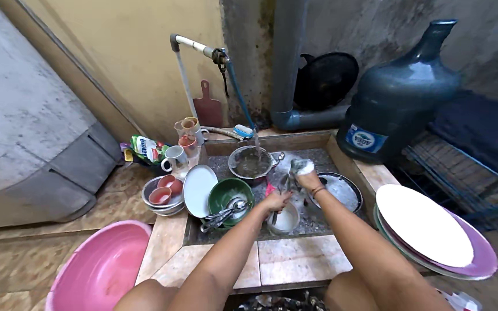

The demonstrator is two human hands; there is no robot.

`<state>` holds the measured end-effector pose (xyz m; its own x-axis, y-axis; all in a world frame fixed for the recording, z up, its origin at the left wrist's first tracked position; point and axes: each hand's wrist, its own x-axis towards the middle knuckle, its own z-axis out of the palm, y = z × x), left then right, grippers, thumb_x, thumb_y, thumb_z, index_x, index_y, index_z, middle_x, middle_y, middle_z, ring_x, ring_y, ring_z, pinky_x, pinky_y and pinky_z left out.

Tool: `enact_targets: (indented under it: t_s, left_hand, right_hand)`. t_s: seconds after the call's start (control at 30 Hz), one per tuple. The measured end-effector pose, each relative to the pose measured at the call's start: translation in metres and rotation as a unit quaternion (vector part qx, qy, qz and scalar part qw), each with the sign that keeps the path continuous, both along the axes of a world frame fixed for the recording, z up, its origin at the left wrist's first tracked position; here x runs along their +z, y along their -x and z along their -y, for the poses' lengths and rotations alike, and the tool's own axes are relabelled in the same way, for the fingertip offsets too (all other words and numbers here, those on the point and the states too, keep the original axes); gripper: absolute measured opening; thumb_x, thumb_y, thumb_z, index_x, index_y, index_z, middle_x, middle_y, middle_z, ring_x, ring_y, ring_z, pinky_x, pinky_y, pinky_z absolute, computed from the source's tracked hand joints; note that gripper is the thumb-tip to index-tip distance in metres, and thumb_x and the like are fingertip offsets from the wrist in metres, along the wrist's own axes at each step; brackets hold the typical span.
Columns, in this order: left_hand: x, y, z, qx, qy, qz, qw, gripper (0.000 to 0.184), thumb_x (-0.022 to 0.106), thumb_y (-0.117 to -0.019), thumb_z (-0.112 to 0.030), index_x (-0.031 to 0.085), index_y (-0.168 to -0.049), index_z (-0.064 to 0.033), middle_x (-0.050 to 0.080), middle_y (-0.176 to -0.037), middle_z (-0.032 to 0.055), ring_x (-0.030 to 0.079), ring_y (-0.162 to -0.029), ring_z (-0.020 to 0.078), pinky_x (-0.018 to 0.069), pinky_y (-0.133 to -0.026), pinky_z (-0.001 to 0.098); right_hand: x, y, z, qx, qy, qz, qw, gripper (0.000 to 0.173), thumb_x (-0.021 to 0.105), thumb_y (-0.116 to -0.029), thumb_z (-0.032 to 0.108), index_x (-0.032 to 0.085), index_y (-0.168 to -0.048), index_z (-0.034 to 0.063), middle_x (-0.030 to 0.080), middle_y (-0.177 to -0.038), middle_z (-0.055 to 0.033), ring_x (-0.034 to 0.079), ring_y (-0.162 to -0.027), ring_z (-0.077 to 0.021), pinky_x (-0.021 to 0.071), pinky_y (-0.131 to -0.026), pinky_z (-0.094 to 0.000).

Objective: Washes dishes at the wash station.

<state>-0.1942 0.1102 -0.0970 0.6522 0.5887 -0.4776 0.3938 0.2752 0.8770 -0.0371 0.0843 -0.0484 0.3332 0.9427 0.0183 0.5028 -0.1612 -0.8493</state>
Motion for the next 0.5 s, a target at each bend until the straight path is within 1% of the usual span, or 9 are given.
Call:
enact_targets:
  t_s: [0.03, 0.07, 0.1, 0.13, 0.23, 0.3, 0.4, 0.47, 0.5]
  left_hand:
    - [0.0, 0.002, -0.001, 0.017, 0.014, 0.033, 0.999, 0.037, 0.04, -0.1127, -0.035, 0.048, -0.084, -0.0122, 0.036, -0.058, -0.008, 0.037, -0.045, 0.0048, 0.0393, -0.047, 0.0215]
    - [-0.002, 0.003, -0.002, 0.035, 0.032, 0.079, 0.996, 0.039, 0.037, -0.1134, -0.031, 0.046, -0.08, -0.0136, 0.036, -0.056, -0.0087, 0.037, -0.044, 0.0039, 0.0383, -0.045, 0.0203]
    - [-0.003, 0.004, -0.004, 0.045, 0.059, 0.131, 0.989, 0.041, 0.033, -0.114, -0.028, 0.045, -0.077, -0.0154, 0.037, -0.053, -0.0095, 0.037, -0.042, 0.0031, 0.0372, -0.044, 0.0193]
    - [-0.004, 0.004, -0.006, 0.044, 0.093, 0.179, 0.978, 0.042, 0.028, -0.1139, -0.024, 0.046, -0.077, -0.0164, 0.038, -0.052, -0.0098, 0.037, -0.042, 0.0026, 0.0369, -0.043, 0.0187]
    - [-0.008, 0.0, -0.008, 0.009, 0.139, 0.213, 0.967, 0.045, 0.017, -0.1093, -0.017, 0.052, -0.081, -0.0153, 0.042, -0.051, -0.01, 0.041, -0.043, 0.0026, 0.0404, -0.045, 0.0193]
    - [-0.011, -0.002, -0.011, -0.014, 0.109, 0.166, 0.98, 0.037, 0.025, -0.1099, -0.014, 0.057, -0.09, -0.0115, 0.047, -0.057, -0.0086, 0.046, -0.048, 0.004, 0.047, -0.051, 0.0211]
    - [-0.009, -0.016, -0.002, 0.037, -0.043, 0.038, 0.998, 0.013, 0.048, -0.106, -0.006, 0.058, -0.109, 0.0016, 0.06, -0.07, 0.0027, 0.057, -0.053, 0.0093, 0.0542, -0.053, 0.0255]
    - [-0.01, -0.024, 0.005, 0.05, -0.155, -0.057, 0.985, 0.025, 0.051, -0.106, -0.011, 0.051, -0.126, 0.0044, 0.059, -0.079, 0.0058, 0.053, -0.054, 0.0081, 0.0492, -0.05, 0.0251]
    - [-0.013, -0.025, 0.005, 0.049, -0.203, -0.094, 0.973, 0.029, 0.053, -0.1046, -0.012, 0.053, -0.127, 0.0058, 0.058, -0.082, 0.0074, 0.05, -0.057, 0.0098, 0.0473, -0.053, 0.0287]
  right_hand:
    - [0.003, -0.007, 0.001, 0.011, 0.001, -0.026, 1.0, 0.037, 0.062, -0.0999, 0.013, 0.059, -0.131, -0.0069, 0.068, -0.12, -0.0205, 0.067, -0.109, -0.0248, 0.0535, -0.099, -0.0409]
    - [0.008, -0.011, 0.009, 0.045, 0.017, -0.027, 0.998, 0.038, 0.061, -0.1011, 0.012, 0.057, -0.134, -0.0069, 0.066, -0.126, -0.0216, 0.065, -0.115, -0.025, 0.051, -0.103, -0.0402]
    - [0.015, -0.01, 0.02, 0.091, 0.038, -0.013, 0.995, 0.043, 0.062, -0.1005, 0.01, 0.054, -0.139, -0.0079, 0.062, -0.133, -0.0251, 0.061, -0.123, -0.0282, 0.0461, -0.108, -0.0425]
    - [0.016, -0.008, 0.026, 0.137, 0.033, -0.008, 0.99, 0.048, 0.065, -0.0975, 0.009, 0.052, -0.142, -0.0059, 0.061, -0.135, -0.0235, 0.06, -0.124, -0.0258, 0.0459, -0.108, -0.0403]
    - [0.0, -0.003, 0.026, 0.162, -0.063, 0.008, 0.985, 0.045, 0.071, -0.0923, 0.008, 0.06, -0.133, -0.0086, 0.065, -0.129, -0.0234, 0.062, -0.122, -0.0252, 0.046, -0.11, -0.0385]
    - [-0.002, -0.002, 0.022, 0.123, -0.056, 0.043, 0.99, 0.043, 0.072, -0.0924, 0.015, 0.064, -0.129, -0.0059, 0.067, -0.126, -0.0231, 0.064, -0.12, -0.03, 0.047, -0.109, -0.0463]
    - [0.01, -0.001, 0.027, 0.093, 0.028, 0.086, 0.992, 0.042, 0.07, -0.0952, 0.021, 0.064, -0.131, 0.0005, 0.067, -0.125, -0.0235, 0.063, -0.119, -0.039, 0.0479, -0.102, -0.0614]
    - [0.01, 0.001, 0.026, 0.085, 0.05, 0.084, 0.992, 0.042, 0.068, -0.097, 0.022, 0.062, -0.133, 0.001, 0.067, -0.125, -0.024, 0.064, -0.118, -0.0407, 0.0486, -0.098, -0.0637]
    - [0.003, 0.003, 0.02, 0.088, 0.041, 0.092, 0.991, 0.046, 0.069, -0.0954, 0.024, 0.06, -0.135, 0.0026, 0.066, -0.125, -0.0228, 0.064, -0.118, -0.039, 0.05, -0.098, -0.0623]
